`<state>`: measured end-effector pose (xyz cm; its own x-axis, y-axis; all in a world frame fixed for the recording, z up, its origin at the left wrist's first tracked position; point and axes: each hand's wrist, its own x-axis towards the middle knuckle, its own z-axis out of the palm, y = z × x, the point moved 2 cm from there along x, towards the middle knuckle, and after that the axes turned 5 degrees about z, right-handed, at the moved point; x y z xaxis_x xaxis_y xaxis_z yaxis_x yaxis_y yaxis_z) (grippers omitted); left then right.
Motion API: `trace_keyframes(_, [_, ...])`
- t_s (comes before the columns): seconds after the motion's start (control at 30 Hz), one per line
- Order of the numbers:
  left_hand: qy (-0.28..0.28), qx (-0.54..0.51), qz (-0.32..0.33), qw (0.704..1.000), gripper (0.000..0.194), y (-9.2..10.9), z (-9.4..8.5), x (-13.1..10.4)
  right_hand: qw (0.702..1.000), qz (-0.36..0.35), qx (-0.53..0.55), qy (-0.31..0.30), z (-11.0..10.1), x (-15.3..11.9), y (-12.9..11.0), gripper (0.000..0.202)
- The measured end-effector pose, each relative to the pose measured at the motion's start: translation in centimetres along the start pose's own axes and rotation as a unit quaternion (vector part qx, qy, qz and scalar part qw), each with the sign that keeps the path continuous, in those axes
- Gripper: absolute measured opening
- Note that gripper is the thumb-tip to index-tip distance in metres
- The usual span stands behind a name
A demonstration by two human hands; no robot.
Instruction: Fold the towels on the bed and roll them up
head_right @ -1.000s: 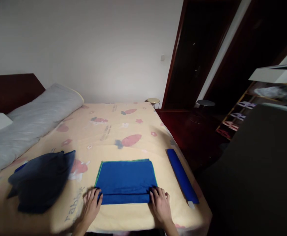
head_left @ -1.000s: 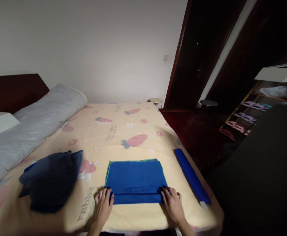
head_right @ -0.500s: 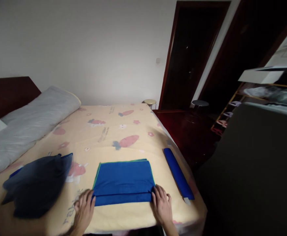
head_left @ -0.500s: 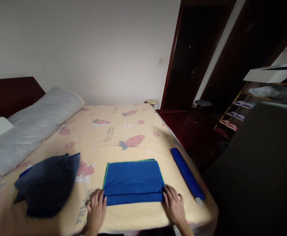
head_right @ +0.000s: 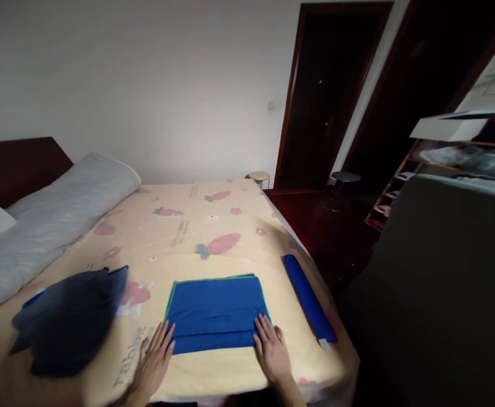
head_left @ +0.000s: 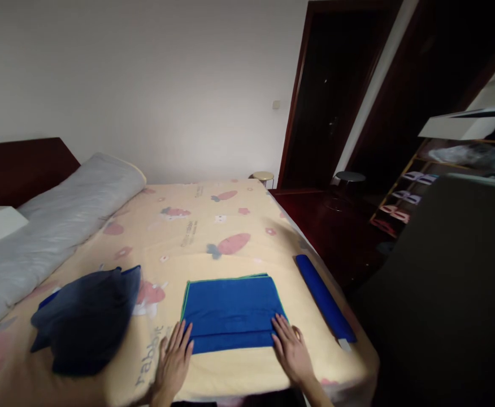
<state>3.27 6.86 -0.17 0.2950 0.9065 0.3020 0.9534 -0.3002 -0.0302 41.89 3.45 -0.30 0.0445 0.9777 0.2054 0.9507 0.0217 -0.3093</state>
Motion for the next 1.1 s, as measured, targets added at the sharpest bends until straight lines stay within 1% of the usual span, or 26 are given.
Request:
trace_keyframes(0.03, [0.009, 0.011, -0.019, 1.0, 0.049, -0.8, -0.3, -0.3, 1.0, 0.015, -0.008, 0.016, -0.3, -0.2, 1.0, 0.049])
trace_keyframes(0.07, [0.022, 0.019, -0.033, 0.999, 0.049, -0.9, -0.7, -0.4, 0.999, 0.03, -0.013, 0.029, -0.4, -0.3, 1.3, 0.049])
trace_keyframes(0.1, [0.034, 0.02, -0.035, 0.999, 0.05, -0.2, -1.1, -0.3, 0.998, 0.04, -0.014, 0.038, -0.5, -0.4, 0.8, 0.049])
trace_keyframes(0.13, [0.043, 0.014, -0.018, 0.999, 0.051, 1.2, -1.4, -0.1, 0.998, 0.04, -0.007, 0.038, -0.5, -0.4, -0.5, 0.048])
trace_keyframes(0.17, [0.044, 0.0, 0.02, 0.999, 0.052, 3.1, -1.7, 0.3, 0.999, 0.024, 0.007, 0.029, -0.3, -0.3, -2.3, 0.047])
trace_keyframes(0.27, [0.019, -0.062, 0.171, 0.983, 0.055, 9.6, -1.4, 1.9, 0.993, -0.08, 0.068, -0.046, 0.7, 0.4, -9.0, 0.044])
trace_keyframes(0.3, [0.011, -0.077, 0.196, 0.978, 0.055, 11.1, -1.1, 2.5, 0.989, -0.101, 0.08, -0.07, 1.0, 0.8, -10.5, 0.045])
trace_keyframes(0.33, [0.004, -0.086, 0.202, 0.976, 0.054, 11.8, -0.7, 3.0, 0.987, -0.108, 0.084, -0.087, 1.2, 1.3, -11.3, 0.046])
trace_keyframes(0.37, [-0.001, -0.089, 0.193, 0.977, 0.053, 11.7, -0.2, 3.3, 0.987, -0.1, 0.081, -0.095, 1.2, 1.7, -11.2, 0.046])
trace_keyframes(0.4, [-0.006, -0.086, 0.172, 0.981, 0.052, 10.8, 0.2, 3.6, 0.99, -0.078, 0.072, -0.093, 1.1, 2.2, -10.2, 0.046])
trace_keyframes(0.43, [-0.009, -0.077, 0.142, 0.987, 0.05, 9.0, 0.6, 3.6, 0.993, -0.051, 0.06, -0.084, 0.9, 2.5, -8.4, 0.045])
trace_keyframes(0.5, [-0.001, -0.042, 0.066, 0.997, 0.048, 4.2, 0.9, 3.1, 0.998, 0.01, 0.032, -0.047, 0.0, 2.8, -3.4, 0.044])
trace_keyframes(0.57, [0.037, -0.002, -0.006, 0.999, 0.049, -0.5, 0.5, 2.0, 0.998, 0.061, 0.004, 0.004, -1.0, 2.4, 1.5, 0.047])
trace_keyframes(0.6, [0.059, 0.011, -0.026, 0.998, 0.05, -2.1, 0.0, 1.4, 0.997, 0.077, -0.007, 0.032, -1.4, 2.0, 3.1, 0.048])
trace_keyframes(0.63, [0.076, 0.018, -0.031, 0.996, 0.052, -2.9, -0.6, 0.8, 0.995, 0.081, -0.013, 0.058, -1.6, 1.6, 3.8, 0.049])
trace_keyframes(0.67, [0.086, 0.017, -0.021, 0.996, 0.054, -2.8, -1.2, 0.4, 0.994, 0.073, -0.012, 0.079, -1.7, 1.1, 3.5, 0.048])
trace_keyframes(0.7, [0.088, 0.01, 0.003, 0.996, 0.056, -1.9, -1.9, 0.2, 0.995, 0.053, -0.005, 0.09, -1.6, 0.7, 2.3, 0.046])
trace_keyframes(0.73, [0.082, -0.002, 0.04, 0.996, 0.059, -0.3, -2.4, 0.1, 0.996, 0.022, 0.008, 0.091, -1.3, 0.3, 0.4, 0.044])
trace_keyframes(0.8, [0.057, -0.03, 0.132, 0.989, 0.062, 4.0, -2.9, 0.2, 0.995, -0.063, 0.039, 0.064, -0.2, -0.3, -4.6, 0.041])
trace_keyframes(0.87, [0.047, -0.053, 0.213, 0.974, 0.065, 8.0, -2.7, 0.4, 0.988, -0.136, 0.061, 0.028, 1.0, -1.0, -9.0, 0.042])
trace_keyframes(0.9, [0.052, -0.058, 0.236, 0.969, 0.066, 9.2, -2.4, 0.4, 0.986, -0.156, 0.065, 0.015, 1.6, -1.3, -10.2, 0.044])
trace_keyframes(0.93, [0.06, -0.061, 0.247, 0.965, 0.068, 9.8, -2.0, 0.3, 0.985, -0.162, 0.063, 0.006, 2.0, -1.5, -10.8, 0.047])
trace_keyframes(0.97, [0.068, -0.06, 0.245, 0.965, 0.07, 9.8, -1.6, 0.1, 0.986, -0.157, 0.055, 0.001, 2.4, -1.8, -10.6, 0.049])
trace_keyframes(1.0, [0.073, -0.057, 0.234, 0.968, 0.071, 9.1, -1.1, -0.2, 0.988, -0.148, 0.044, -0.004, 2.6, -1.9, -9.8, 0.052])
trace_keyframes(1.03, [0.073, -0.052, 0.218, 0.972, 0.071, 8.0, -0.7, -0.6, 0.99, -0.14, 0.031, -0.009, 2.7, -2.1, -8.5, 0.056])
trace_keyframes(1.1, [0.067, -0.037, 0.19, 0.979, 0.07, 5.2, -0.2, -1.4, 0.99, -0.137, 0.005, -0.017, 2.5, -2.3, -5.3, 0.066])
